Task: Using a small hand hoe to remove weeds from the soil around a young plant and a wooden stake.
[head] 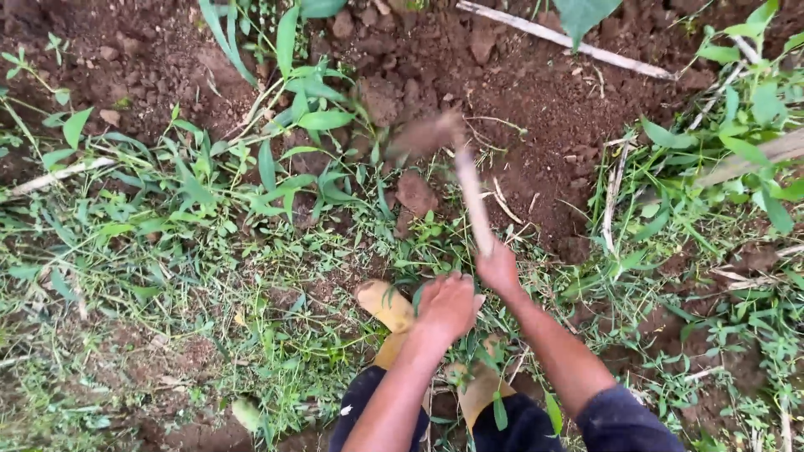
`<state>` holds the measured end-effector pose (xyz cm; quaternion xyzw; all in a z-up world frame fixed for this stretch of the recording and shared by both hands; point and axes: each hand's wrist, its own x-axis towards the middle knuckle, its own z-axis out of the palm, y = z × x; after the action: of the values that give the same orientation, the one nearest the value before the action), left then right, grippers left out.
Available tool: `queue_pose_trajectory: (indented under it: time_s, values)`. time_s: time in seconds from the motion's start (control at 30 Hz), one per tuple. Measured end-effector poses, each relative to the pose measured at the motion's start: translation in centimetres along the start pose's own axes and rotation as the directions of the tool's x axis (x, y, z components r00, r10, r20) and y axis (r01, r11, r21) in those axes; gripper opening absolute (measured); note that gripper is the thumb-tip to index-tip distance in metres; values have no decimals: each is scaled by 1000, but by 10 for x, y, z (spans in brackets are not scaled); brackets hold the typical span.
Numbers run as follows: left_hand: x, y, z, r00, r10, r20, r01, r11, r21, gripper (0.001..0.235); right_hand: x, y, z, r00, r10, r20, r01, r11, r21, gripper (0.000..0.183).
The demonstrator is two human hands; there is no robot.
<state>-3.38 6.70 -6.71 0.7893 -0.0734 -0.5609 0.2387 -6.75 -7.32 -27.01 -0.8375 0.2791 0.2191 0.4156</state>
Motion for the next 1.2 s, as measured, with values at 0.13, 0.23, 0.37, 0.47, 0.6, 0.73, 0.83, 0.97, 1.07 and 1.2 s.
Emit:
queue_pose_trajectory:
  time_s: [0.13, 0.23, 0.37, 0.47, 0.6, 0.73, 0.83, 0.97, 1.07, 1.2]
  values:
    - [-18, 14, -15, 1000, 11, -4, -11, 1000, 13, 45, -80, 39, -20, 988, 74, 133, -49, 982, -182, 42]
    - [-1, 4, -7, 999, 48, -26, -47, 999, 15, 42, -127, 73, -43, 965, 218, 146, -188, 963, -195, 45]
    - [-8, 9, -17, 1000, 5, -6, -4, 989, 147, 52, -168, 155, -59, 842, 498, 207, -416, 844, -338, 51]
    - [-2, 7, -16, 999, 26, -31, -21, 989, 147, 43, -171, 198, -54, 882, 446, 153, -369, 855, -365, 41]
    - [-2, 8, -10, 1000, -2, -1, 2, 988, 152, 34, -160, 149, -42, 920, 392, 22, -385, 912, -143, 38]
    - [7, 1, 3, 999, 40, 1, -40, 990, 136, 46, -79, 110, -3, 902, 425, -82, -410, 899, 155, 56]
    - [4, 7, 7, 1000, 16, 24, -20, 986, 164, 49, -36, 77, -10, 938, 316, -139, -280, 932, 230, 51]
    - [-1, 18, 4, 999, 4, 38, -10, 987, 161, 50, -76, 102, -38, 967, 251, 35, -251, 968, 11, 44]
    - [3, 11, 9, 1000, 9, 30, -13, 988, 156, 49, -133, 159, -46, 948, 287, 135, -270, 954, -130, 50]
    - [11, 10, 10, 999, 33, 2, -33, 985, 168, 45, -173, 153, -67, 917, 381, 120, -358, 917, -177, 60]
